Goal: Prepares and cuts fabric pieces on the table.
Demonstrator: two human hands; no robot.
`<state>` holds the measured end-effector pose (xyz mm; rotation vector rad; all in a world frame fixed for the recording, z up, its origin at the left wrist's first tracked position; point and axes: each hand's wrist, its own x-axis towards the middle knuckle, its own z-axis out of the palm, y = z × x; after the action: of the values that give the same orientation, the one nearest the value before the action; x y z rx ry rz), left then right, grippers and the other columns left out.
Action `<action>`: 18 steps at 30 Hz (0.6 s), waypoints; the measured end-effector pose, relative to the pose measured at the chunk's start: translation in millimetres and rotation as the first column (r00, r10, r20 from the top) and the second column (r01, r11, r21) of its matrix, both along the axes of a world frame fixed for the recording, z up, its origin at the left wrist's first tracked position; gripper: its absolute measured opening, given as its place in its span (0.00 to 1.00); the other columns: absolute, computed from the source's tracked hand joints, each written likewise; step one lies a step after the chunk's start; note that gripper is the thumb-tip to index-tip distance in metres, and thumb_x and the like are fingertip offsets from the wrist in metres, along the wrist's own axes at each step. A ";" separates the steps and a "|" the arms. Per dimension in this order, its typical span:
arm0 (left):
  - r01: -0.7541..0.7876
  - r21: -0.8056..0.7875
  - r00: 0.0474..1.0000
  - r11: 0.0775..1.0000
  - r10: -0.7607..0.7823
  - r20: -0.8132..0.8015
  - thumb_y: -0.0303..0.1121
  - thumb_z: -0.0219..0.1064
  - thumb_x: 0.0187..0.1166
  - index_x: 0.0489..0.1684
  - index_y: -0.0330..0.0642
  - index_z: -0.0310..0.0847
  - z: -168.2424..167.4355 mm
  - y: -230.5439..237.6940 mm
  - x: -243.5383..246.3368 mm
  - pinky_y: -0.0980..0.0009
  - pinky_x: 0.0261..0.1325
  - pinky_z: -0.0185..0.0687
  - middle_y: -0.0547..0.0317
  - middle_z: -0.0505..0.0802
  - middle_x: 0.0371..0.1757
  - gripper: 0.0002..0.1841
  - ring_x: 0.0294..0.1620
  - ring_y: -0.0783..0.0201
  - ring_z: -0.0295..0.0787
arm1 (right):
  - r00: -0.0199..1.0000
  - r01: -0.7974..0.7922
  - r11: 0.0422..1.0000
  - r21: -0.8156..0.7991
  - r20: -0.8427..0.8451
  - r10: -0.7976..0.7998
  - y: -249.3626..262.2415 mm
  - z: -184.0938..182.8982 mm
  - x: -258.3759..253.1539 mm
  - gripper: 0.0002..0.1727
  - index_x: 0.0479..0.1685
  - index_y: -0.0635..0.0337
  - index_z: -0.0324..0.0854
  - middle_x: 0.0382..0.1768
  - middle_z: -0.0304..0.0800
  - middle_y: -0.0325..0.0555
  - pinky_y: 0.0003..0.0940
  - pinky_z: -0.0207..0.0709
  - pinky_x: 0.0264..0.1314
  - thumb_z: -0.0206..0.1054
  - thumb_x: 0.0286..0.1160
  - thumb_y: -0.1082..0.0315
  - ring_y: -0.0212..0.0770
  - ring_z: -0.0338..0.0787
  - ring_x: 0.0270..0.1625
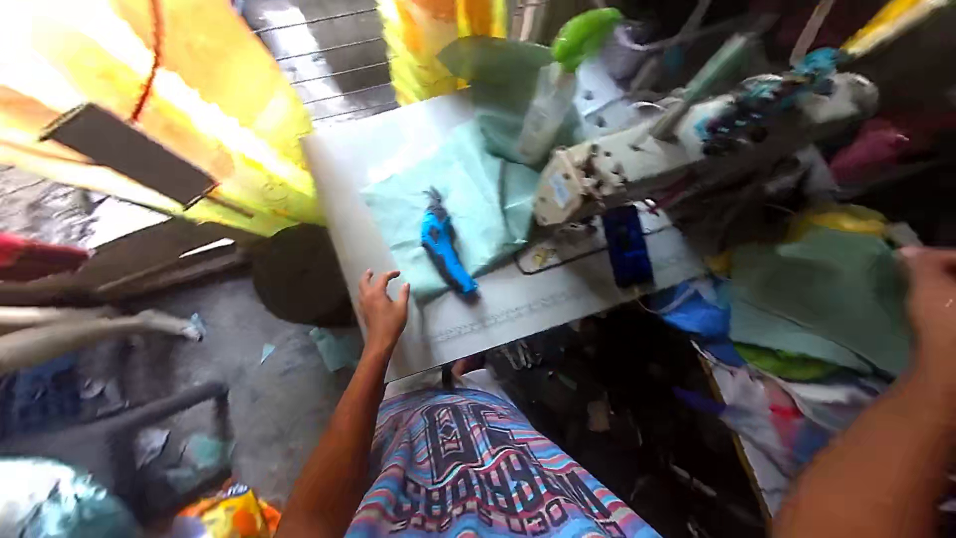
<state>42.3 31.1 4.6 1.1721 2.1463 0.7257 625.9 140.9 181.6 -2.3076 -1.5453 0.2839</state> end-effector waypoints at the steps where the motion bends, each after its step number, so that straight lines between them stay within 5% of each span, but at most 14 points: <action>1: 0.003 0.009 1.000 1.000 -0.003 -0.023 0.38 0.68 0.83 0.69 0.39 0.83 -2.8 -2.2 -5.2 0.29 0.76 0.63 0.25 0.65 0.85 0.20 0.82 0.25 0.65 | 0.980 -0.178 0.984 -0.023 -0.098 0.175 -14.8 -8.0 -63.6 0.27 0.61 0.85 0.76 0.58 0.82 0.82 0.61 0.76 0.68 0.61 0.89 0.59 0.70 0.86 0.60; 2: 0.015 0.015 0.999 1.000 -0.015 -0.038 0.38 0.69 0.82 0.69 0.40 0.84 -6.9 -2.4 -9.7 0.28 0.77 0.61 0.25 0.64 0.86 0.20 0.83 0.23 0.62 | 0.915 -0.350 0.935 -0.057 -0.233 0.329 -30.2 -28.6 -126.7 0.23 0.58 0.84 0.79 0.55 0.86 0.78 0.55 0.80 0.65 0.62 0.87 0.65 0.63 0.89 0.56; 4: 0.065 0.041 0.994 0.997 -0.061 -0.088 0.40 0.71 0.80 0.71 0.43 0.85 -23.9 8.2 -22.0 0.27 0.81 0.55 0.24 0.63 0.87 0.22 0.87 0.23 0.55 | 0.770 -0.570 0.806 -0.160 -0.446 0.456 -45.6 -88.3 -240.9 0.22 0.66 0.75 0.81 0.58 0.89 0.68 0.51 0.81 0.67 0.67 0.83 0.63 0.57 0.90 0.59; 8: 0.207 0.018 0.958 0.978 -0.199 -0.205 0.52 0.72 0.77 0.77 0.54 0.81 -48.4 23.3 -33.8 0.26 0.86 0.41 0.26 0.56 0.91 0.29 0.93 0.26 0.42 | 0.719 -0.658 0.741 -0.134 -0.407 0.564 -40.3 -180.5 -377.7 0.47 0.88 0.65 0.63 0.73 0.77 0.71 0.67 0.74 0.70 0.78 0.72 0.50 0.70 0.80 0.71; 11: 0.264 -0.085 0.938 0.961 -0.276 -0.211 0.61 0.73 0.70 0.85 0.60 0.73 -51.2 23.6 -40.3 0.27 0.88 0.32 0.29 0.50 0.93 0.39 0.94 0.28 0.35 | 0.755 -0.648 0.750 -0.134 -0.244 0.609 -37.8 -199.1 -423.9 0.54 0.93 0.63 0.53 0.74 0.74 0.73 0.72 0.74 0.62 0.77 0.71 0.45 0.75 0.79 0.70; 14: 0.309 -0.092 0.921 0.946 -0.322 -0.217 0.64 0.74 0.67 0.88 0.62 0.67 -60.7 20.3 -43.8 0.28 0.89 0.30 0.29 0.50 0.93 0.45 0.95 0.30 0.35 | 0.774 -0.628 0.768 -0.124 -0.193 0.603 -38.6 -204.9 -438.8 0.48 0.94 0.62 0.49 0.73 0.73 0.73 0.70 0.75 0.61 0.71 0.79 0.52 0.75 0.78 0.70; 18: 0.339 -0.081 0.913 0.937 -0.348 -0.213 0.65 0.72 0.68 0.90 0.60 0.64 -66.0 17.1 -45.6 0.29 0.89 0.26 0.30 0.48 0.94 0.46 0.95 0.31 0.32 | 0.747 -0.604 0.786 -0.131 -0.436 0.502 -37.9 -197.8 -422.1 0.40 0.92 0.62 0.54 0.77 0.72 0.72 0.67 0.71 0.73 0.67 0.84 0.59 0.70 0.76 0.76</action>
<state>-3.3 48.2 -61.4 1.6219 2.0367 0.4042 203.8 103.0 -16.2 -1.7277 -2.0382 1.0878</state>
